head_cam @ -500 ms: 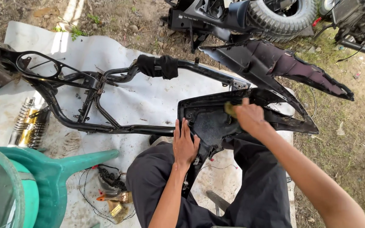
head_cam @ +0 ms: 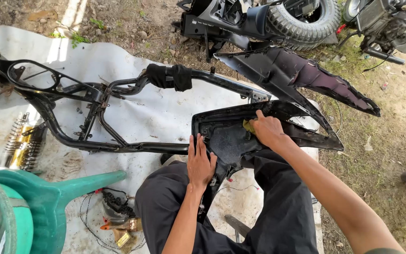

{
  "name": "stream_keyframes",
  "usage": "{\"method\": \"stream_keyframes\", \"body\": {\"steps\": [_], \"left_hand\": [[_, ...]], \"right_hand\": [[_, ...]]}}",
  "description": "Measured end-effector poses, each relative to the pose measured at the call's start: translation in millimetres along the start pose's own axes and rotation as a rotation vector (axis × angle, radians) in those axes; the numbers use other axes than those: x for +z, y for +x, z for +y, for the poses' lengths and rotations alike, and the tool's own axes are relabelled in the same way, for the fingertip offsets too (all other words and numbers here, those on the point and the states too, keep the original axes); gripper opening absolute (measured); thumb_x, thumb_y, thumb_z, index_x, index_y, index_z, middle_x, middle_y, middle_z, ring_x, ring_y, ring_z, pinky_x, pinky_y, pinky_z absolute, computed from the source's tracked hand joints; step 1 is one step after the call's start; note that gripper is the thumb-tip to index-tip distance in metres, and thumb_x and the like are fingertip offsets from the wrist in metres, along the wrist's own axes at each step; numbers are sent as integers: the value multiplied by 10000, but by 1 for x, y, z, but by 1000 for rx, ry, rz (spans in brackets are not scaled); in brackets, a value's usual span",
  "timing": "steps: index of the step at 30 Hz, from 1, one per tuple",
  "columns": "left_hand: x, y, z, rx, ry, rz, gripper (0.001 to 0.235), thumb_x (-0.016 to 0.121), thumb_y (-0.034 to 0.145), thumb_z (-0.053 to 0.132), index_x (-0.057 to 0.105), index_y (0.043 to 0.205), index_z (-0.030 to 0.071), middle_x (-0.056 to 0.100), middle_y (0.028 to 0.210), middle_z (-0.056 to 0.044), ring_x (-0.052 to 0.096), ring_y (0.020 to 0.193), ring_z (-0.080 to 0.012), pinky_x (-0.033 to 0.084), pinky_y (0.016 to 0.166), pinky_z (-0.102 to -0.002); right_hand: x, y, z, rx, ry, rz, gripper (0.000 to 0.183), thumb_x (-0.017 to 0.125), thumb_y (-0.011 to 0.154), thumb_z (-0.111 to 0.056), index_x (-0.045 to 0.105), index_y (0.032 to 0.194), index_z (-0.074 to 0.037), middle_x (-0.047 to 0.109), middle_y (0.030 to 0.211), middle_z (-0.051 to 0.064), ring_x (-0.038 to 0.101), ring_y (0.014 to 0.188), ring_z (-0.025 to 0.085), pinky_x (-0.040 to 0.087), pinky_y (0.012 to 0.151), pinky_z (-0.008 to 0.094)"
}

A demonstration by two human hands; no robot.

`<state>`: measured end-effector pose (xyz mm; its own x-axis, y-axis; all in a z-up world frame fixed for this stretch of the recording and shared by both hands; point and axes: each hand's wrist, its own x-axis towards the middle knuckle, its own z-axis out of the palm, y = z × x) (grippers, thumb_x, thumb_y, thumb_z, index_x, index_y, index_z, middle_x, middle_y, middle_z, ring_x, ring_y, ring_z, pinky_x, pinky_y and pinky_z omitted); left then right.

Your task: The person wipes a black motorcycle fender with a cloth while sitting on a chair. They clean both the exterior and interior surfaces of the part, turning it over to reach different areas.

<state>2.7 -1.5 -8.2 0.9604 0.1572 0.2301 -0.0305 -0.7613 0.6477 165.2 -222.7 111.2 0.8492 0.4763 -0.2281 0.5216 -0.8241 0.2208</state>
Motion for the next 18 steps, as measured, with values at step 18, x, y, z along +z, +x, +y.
{"method": "stream_keyframes", "body": {"steps": [18], "left_hand": [[-10, 3, 6, -23, -37, -9, 675, 466, 1023, 326, 332, 1552, -70, 318, 1644, -208, 165, 1557, -411, 275, 1228, -480]], "right_hand": [[4, -1, -6, 9, 74, 14, 348, 577, 976, -132, 695, 1297, -196, 575, 1175, 160, 716, 787, 370, 587, 657, 505]]}}
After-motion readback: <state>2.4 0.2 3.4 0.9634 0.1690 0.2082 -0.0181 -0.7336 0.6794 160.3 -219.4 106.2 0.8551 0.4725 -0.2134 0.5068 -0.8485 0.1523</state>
